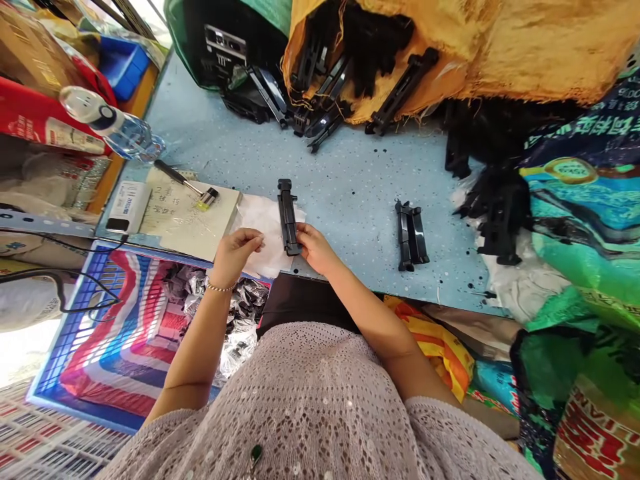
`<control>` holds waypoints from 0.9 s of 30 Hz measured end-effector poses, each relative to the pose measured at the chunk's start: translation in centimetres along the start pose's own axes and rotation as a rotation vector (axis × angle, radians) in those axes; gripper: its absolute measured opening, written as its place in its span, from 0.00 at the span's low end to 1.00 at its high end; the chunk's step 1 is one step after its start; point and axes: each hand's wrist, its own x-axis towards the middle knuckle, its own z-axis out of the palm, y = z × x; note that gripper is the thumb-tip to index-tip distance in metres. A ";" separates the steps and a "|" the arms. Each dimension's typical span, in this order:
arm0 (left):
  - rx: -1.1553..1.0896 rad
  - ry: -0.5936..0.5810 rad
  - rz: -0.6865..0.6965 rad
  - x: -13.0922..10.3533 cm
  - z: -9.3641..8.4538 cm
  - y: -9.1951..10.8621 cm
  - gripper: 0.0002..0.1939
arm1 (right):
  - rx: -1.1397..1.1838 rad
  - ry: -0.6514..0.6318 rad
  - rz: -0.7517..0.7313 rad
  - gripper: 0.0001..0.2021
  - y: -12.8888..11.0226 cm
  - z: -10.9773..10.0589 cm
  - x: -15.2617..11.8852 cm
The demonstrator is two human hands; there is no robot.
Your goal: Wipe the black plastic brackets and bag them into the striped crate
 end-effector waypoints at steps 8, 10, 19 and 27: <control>0.747 -0.041 0.343 -1.2 -1.3 1.7 0.22 | 0.007 -0.023 -0.057 0.13 -0.7 -0.4 -2.0; 0.663 -0.022 0.357 -0.7 -1.1 1.4 0.24 | 0.014 -0.157 0.016 0.12 -1.2 -1.2 -3.5; 0.733 0.005 0.379 -1.6 -1.6 1.0 0.19 | 0.116 -0.239 0.328 0.10 -0.3 -3.1 -6.3; 0.571 -0.177 0.585 -4.0 0.8 1.2 0.40 | 0.157 -0.268 0.374 0.13 0.5 -2.6 -4.6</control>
